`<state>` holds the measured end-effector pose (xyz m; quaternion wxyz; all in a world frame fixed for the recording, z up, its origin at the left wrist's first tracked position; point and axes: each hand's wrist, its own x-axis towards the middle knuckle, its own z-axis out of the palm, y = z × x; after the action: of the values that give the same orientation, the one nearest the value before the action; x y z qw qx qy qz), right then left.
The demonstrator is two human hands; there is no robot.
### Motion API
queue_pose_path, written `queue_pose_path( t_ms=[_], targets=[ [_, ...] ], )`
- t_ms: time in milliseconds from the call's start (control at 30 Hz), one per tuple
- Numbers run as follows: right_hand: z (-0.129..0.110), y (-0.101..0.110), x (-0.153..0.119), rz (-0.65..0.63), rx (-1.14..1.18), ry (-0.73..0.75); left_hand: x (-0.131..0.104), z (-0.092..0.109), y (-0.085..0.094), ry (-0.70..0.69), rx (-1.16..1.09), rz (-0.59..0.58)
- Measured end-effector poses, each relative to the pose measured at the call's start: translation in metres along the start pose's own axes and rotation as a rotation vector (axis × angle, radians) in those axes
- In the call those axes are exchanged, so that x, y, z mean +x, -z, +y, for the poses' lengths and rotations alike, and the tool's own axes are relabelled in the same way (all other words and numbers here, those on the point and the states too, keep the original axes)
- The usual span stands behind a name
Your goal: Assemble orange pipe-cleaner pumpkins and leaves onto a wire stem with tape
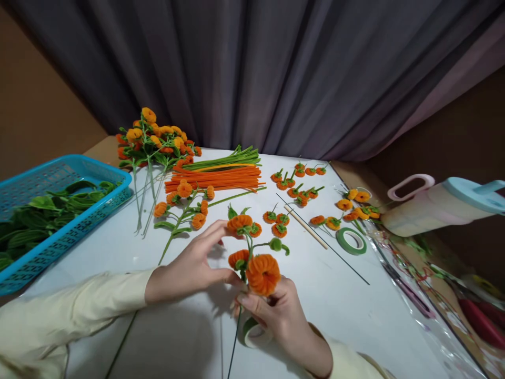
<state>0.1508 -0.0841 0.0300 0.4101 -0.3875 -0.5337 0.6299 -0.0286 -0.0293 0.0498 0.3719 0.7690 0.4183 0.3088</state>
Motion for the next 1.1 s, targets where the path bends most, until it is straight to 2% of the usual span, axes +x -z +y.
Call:
queue_pose_path(
  t_ms=[67,100,267,400,500,633,767,900,1100],
  targets=[
    [-0.005,-0.001,-0.002,0.069,-0.082,0.037,-0.009,-0.003,-0.005,0.049,0.016,0.139],
    [-0.007,-0.002,-0.002,0.100,-0.130,0.052,-0.013,-0.003,-0.006,0.067,0.009,0.159],
    [-0.009,-0.005,-0.002,0.150,-0.364,0.149,-0.019,0.008,-0.012,0.222,-0.103,-0.001],
    [-0.012,-0.010,0.000,0.156,-0.493,0.205,-0.013,0.018,-0.017,0.429,-0.268,0.002],
    [-0.011,-0.012,-0.001,0.166,-0.522,0.184,-0.011,0.020,-0.020,0.438,-0.391,-0.001],
    [-0.006,-0.014,-0.004,0.185,-0.352,0.052,-0.013,0.018,-0.020,0.357,-0.525,-0.033],
    [-0.003,-0.010,-0.002,0.143,-0.077,-0.108,-0.013,0.013,-0.022,0.385,-0.652,-0.060],
    [-0.001,-0.001,0.001,0.044,0.047,-0.225,-0.014,0.004,-0.028,0.440,-0.786,-0.081],
    [0.007,0.009,0.005,-0.155,0.146,-0.269,-0.017,-0.008,-0.035,0.537,-1.052,-0.295]
  ],
)
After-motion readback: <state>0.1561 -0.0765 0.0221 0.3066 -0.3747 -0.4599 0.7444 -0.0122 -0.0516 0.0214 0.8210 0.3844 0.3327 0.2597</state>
